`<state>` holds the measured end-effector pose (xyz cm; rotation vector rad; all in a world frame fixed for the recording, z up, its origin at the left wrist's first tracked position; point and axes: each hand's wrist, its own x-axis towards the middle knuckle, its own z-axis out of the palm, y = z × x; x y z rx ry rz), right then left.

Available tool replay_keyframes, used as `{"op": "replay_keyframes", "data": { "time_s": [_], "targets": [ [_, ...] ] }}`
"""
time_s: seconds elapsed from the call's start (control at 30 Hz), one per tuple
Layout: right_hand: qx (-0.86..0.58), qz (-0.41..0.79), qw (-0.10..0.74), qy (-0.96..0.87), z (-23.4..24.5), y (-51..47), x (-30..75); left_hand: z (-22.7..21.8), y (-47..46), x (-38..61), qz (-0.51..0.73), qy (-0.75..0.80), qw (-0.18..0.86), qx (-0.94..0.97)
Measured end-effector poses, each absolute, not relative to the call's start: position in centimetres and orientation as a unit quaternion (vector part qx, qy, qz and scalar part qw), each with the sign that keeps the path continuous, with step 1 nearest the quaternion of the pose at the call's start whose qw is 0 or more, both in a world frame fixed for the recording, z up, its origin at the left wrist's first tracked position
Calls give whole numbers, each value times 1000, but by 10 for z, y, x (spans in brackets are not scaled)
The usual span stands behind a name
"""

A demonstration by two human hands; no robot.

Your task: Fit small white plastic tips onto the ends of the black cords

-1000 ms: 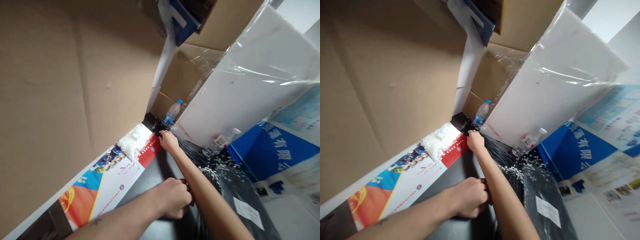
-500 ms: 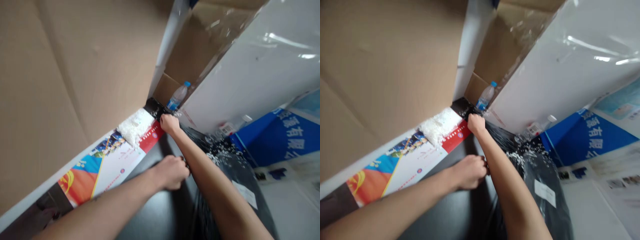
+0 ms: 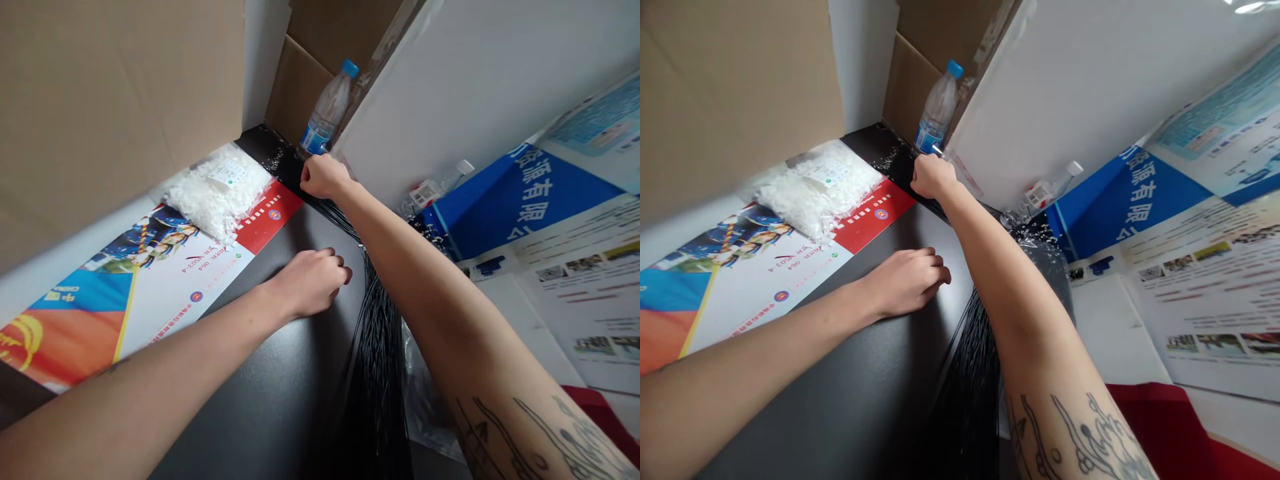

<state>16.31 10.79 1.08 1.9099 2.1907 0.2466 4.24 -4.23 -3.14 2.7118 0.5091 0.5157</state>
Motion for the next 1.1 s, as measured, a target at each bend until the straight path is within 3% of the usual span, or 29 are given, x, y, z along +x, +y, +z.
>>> {"op": "replay_keyframes", "data": {
  "time_s": [0.17,0.57,0.67,0.83,0.97,1.1],
  "targets": [
    [650,104,124,743,10,95,164,-31,-42,42,175,177,171,953],
    [665,162,-40,728,5,70,153,-34,-44,44,172,180,179,952],
    [646,179,-135,730,38,61,144,-32,-44,44,181,179,185,949],
    [533,141,-258,793,133,11,144,-27,-42,40,176,229,186,939],
    [545,171,-244,784,175,-59,162,-25,-41,35,197,241,140,940],
    [656,257,-166,690,170,-119,180,-21,-37,28,188,301,105,929]
  ]
}}
